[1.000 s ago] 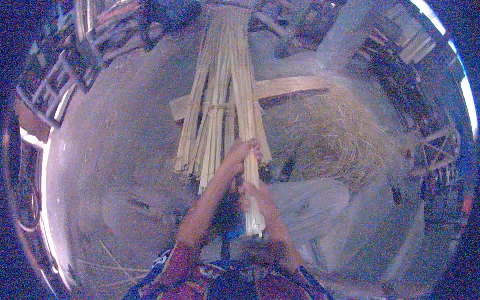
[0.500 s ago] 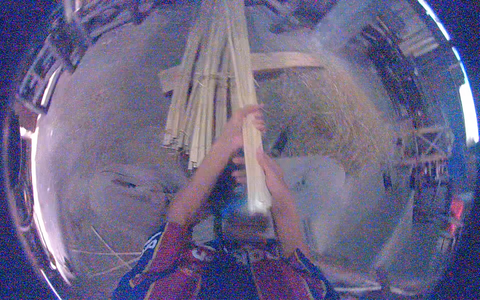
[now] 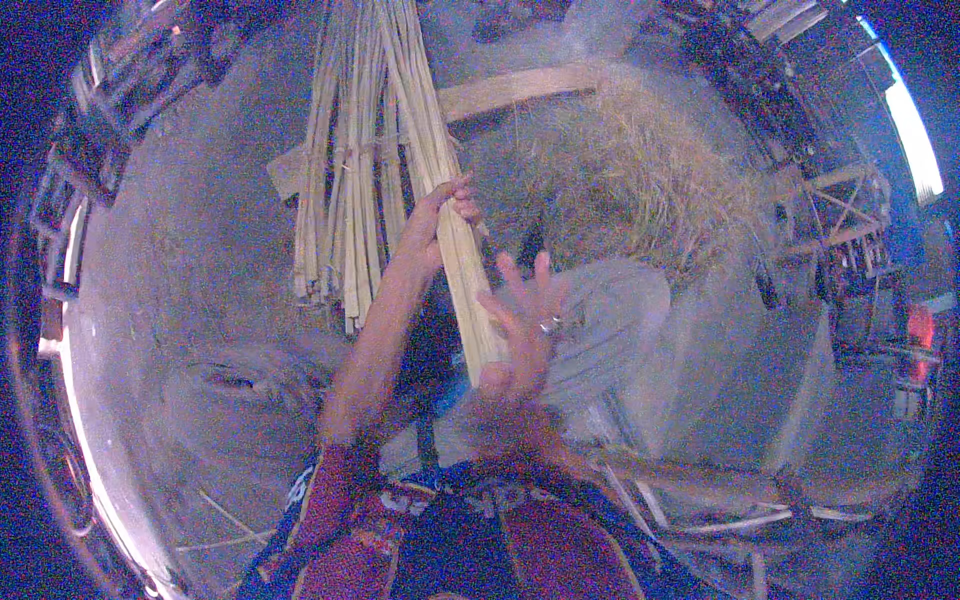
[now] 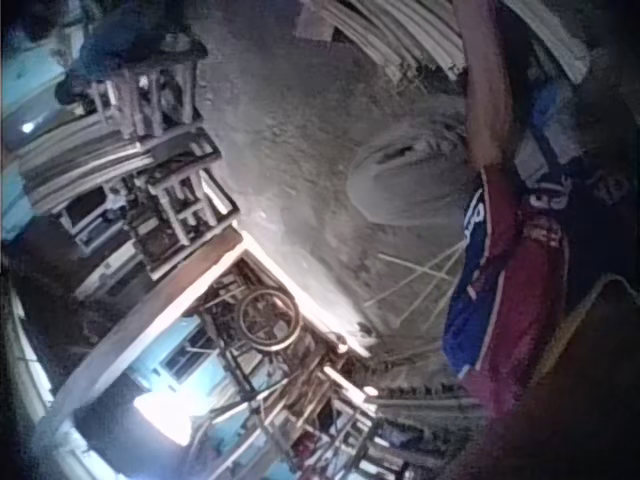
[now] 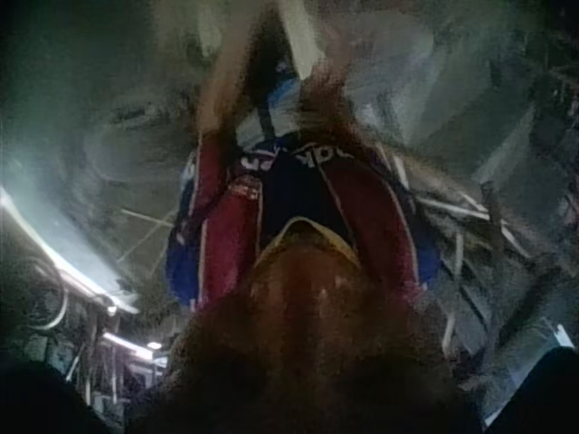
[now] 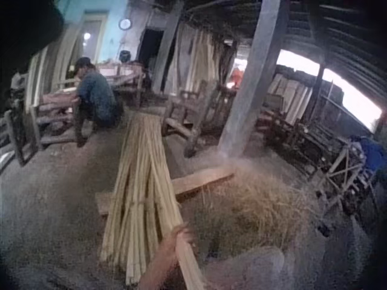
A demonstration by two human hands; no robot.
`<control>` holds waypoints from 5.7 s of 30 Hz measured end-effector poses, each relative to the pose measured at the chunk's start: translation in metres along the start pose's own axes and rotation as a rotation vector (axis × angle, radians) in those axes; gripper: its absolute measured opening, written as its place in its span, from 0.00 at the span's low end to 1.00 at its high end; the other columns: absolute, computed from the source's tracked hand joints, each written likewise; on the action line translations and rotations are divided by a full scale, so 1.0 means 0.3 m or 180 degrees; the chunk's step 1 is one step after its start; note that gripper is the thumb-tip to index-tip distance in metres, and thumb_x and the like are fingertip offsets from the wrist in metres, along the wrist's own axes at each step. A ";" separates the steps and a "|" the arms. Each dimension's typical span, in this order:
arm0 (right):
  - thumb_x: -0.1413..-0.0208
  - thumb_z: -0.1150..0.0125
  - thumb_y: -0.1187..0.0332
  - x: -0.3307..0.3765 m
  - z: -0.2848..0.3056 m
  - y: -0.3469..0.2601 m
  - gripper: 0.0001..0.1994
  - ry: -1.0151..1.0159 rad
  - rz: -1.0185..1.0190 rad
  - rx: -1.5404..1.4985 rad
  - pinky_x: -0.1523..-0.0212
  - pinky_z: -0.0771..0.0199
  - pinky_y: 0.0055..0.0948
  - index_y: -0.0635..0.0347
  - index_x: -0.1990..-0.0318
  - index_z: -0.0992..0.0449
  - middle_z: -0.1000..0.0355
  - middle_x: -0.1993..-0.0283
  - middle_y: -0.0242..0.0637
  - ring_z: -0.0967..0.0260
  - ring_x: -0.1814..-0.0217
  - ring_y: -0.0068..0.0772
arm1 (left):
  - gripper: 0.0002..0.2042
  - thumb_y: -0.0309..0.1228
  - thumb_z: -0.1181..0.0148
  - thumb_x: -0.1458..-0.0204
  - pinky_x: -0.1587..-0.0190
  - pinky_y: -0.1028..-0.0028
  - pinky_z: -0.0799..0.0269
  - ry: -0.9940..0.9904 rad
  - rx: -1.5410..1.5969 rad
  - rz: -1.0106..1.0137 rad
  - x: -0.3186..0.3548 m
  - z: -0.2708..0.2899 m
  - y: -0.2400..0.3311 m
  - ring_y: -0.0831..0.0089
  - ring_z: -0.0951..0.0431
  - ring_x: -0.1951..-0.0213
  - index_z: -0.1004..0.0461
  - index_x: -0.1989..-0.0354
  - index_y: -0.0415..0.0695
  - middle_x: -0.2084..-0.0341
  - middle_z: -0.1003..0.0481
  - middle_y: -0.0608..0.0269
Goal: The person gathers thin bamboo strips from the floor, aligns them into a bundle, and ties them together using a thin fiber. The person repeats this process to create multiple bundles and places them on a wooden support.
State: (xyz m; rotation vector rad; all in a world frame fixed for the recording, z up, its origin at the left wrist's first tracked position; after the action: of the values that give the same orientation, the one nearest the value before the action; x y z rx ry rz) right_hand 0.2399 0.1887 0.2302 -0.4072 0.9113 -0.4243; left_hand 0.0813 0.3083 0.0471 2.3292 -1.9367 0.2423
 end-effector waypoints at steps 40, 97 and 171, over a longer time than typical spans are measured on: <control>0.37 0.48 0.65 -0.390 -1.123 -0.144 0.12 -0.2174 -0.3419 -0.6335 0.61 0.23 0.30 0.62 0.52 0.28 0.28 0.66 0.34 0.28 0.64 0.29 | 0.20 0.30 0.39 0.44 0.80 0.76 0.39 0.1226 -0.2301 0.0018 1.142 -0.194 0.247 0.80 0.37 0.83 0.35 0.45 0.39 0.81 0.37 0.69; 0.37 0.45 0.66 -0.012 -1.267 0.326 0.10 -0.2271 -0.3414 -0.4608 0.61 0.23 0.25 0.65 0.57 0.29 0.30 0.65 0.37 0.28 0.64 0.28 | 0.06 0.33 0.42 0.41 0.80 0.76 0.35 0.4624 -0.0760 -0.4031 2.405 0.956 -0.025 0.78 0.31 0.81 0.28 0.64 0.44 0.78 0.29 0.67; 0.45 0.43 0.60 0.310 -0.699 1.842 0.13 -0.5656 -0.2036 0.0299 0.72 0.26 0.35 0.60 0.69 0.21 0.24 0.73 0.38 0.28 0.73 0.33 | 0.07 0.32 0.42 0.41 0.86 0.79 0.38 0.2301 -0.2789 0.0195 0.573 -0.032 0.668 0.81 0.36 0.86 0.33 0.65 0.45 0.83 0.35 0.72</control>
State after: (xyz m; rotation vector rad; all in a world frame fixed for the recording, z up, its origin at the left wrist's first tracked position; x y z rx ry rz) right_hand 0.2164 0.5739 -0.2270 -0.7586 -0.9923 -0.4810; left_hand -0.0858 0.1069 0.0840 1.3528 -1.3436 0.1557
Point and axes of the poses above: each hand's wrist, its own x-axis away from the middle knuckle, its own z-axis out of the back of the hand, y = z × x, the point moved 10 cm from there along -x, towards the middle knuckle
